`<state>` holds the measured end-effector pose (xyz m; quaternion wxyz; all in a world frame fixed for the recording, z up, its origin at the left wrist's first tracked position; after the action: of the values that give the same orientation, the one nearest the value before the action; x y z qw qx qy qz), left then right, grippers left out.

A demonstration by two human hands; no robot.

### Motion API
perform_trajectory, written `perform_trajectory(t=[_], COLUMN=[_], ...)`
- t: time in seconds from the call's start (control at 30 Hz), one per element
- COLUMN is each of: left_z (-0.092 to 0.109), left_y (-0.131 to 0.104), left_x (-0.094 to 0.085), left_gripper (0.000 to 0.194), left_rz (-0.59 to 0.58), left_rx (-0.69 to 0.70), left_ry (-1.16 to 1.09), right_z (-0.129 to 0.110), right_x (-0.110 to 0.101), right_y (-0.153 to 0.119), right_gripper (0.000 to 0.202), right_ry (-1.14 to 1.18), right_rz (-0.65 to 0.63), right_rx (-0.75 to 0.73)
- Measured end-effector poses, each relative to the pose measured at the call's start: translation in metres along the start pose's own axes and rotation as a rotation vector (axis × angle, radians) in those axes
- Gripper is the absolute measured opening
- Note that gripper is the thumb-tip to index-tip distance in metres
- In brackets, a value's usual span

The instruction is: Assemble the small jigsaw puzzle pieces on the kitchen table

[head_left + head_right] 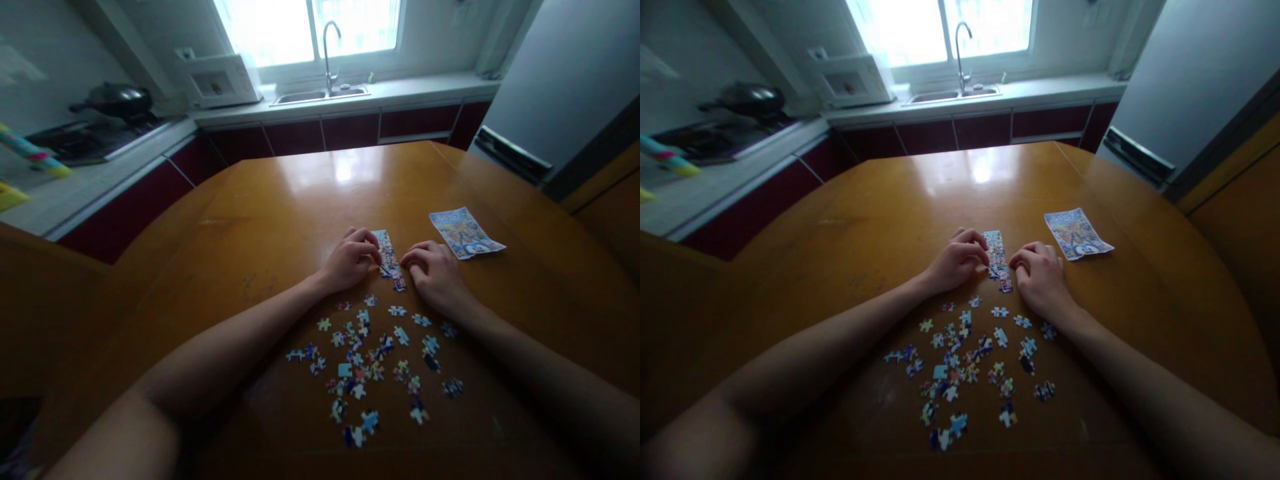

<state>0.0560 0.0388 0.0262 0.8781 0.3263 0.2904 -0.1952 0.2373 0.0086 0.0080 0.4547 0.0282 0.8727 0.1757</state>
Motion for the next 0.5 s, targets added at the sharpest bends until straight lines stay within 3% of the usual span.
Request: perform_trajectory(t=[0.5], left_z=[0.0002], left_y=[0.0001], left_x=[-0.0002], left_gripper=[0.040], left_rz=[0.002], left_rx=[-0.004], left_ry=[0.008], right_z=[-0.0048], right_x=[-0.0043], right_y=[-0.0013], right_gripper=[0.019], right_ry=[0.015], right_rz=[-0.006], right_rx=[-0.003])
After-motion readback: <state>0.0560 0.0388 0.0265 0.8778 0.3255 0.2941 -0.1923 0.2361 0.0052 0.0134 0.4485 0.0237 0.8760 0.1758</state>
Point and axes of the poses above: each hand's wrist, its own y-axis towards the middle knuckle, its own x-axis out of the palm, z = x × y, the point moved 6 cm from there along y, towards the middle knuckle, and after that the axes turned 4 degrees about -y, right-handed, at the moved point
